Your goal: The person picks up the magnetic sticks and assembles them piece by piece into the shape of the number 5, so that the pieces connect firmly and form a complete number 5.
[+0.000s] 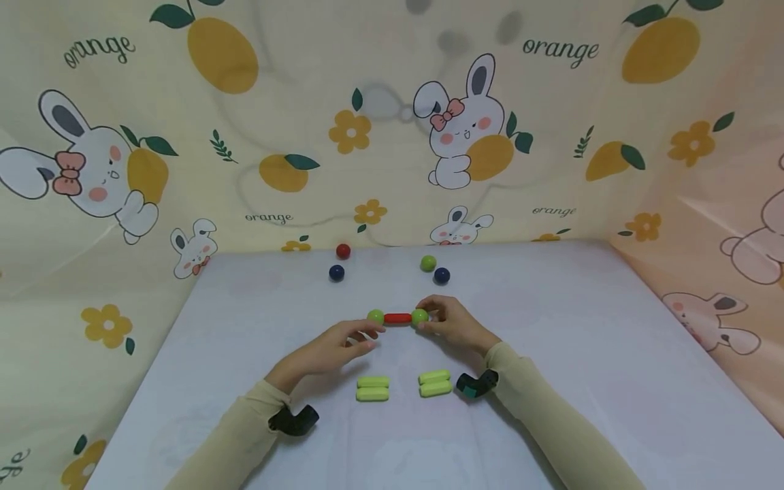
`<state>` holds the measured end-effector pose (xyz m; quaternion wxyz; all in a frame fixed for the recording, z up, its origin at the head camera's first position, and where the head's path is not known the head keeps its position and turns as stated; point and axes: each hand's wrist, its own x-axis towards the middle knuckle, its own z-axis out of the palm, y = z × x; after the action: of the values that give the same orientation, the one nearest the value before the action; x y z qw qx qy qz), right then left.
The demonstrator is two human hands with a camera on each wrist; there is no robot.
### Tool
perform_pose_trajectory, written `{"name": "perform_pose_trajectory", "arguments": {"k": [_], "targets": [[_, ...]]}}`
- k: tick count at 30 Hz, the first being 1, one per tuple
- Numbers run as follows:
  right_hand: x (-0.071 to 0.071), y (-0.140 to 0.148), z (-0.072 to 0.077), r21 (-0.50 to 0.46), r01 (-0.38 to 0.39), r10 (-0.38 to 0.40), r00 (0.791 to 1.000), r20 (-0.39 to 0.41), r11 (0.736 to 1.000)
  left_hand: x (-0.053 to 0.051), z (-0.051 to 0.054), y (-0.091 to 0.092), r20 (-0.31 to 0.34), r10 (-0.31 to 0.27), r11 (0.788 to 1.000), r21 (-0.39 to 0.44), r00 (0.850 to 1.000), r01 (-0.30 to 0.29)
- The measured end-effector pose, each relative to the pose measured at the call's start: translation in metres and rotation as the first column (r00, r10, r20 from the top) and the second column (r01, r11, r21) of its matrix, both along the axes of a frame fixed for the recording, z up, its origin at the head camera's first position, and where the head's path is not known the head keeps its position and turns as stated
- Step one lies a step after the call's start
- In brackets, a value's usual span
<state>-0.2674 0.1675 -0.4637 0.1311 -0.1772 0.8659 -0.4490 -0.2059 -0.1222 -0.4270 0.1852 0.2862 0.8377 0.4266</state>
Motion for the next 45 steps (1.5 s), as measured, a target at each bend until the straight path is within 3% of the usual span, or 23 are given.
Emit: {"name": "perform_pose_trajectory", "arguments": {"k": [5,11,18,30,39,45], "targets": [[0.0005,-0.0012,0.002,0.005,-0.003,0.003,1.0,0.0,1.0,0.0016,-0.0011,0.001,0.057,-0.055,0.998,-0.011,0.997,0.055],[0.0017,-0.0024,0.0027,0.011,0.005,-0.005,1.0,0.003,1.0,0.0035,-0.0015,0.0019,0.111,-0.083,0.992,-0.09,0.99,0.093],[0.0023,-0.0024,0.004,0.017,0.004,-0.004,1.0,-0.001,1.0,0.0069,0.0007,0.0012,0.112,-0.116,0.979,-0.156,0.987,0.132],[0.0023,-0.0019,0.0008,0.007,0.0,0.0,1.0,0.011,1.0,0.0076,-0.0042,-0.0003,0.119,-0.149,0.977,-0.134,0.982,0.164],[0.0003,-0.001,-0.0004,0.014,-0.003,0.003,1.0,0.0,1.0,0.0068,-0.0025,-0.0003,0.081,-0.195,0.966,-0.16,0.978,0.205],[-0.0008,-0.0007,0.0011,0.013,0.001,-0.001,1.0,-0.008,1.0,0.0041,-0.0003,-0.0018,0.056,-0.165,0.964,-0.202,0.985,0.173]]}}
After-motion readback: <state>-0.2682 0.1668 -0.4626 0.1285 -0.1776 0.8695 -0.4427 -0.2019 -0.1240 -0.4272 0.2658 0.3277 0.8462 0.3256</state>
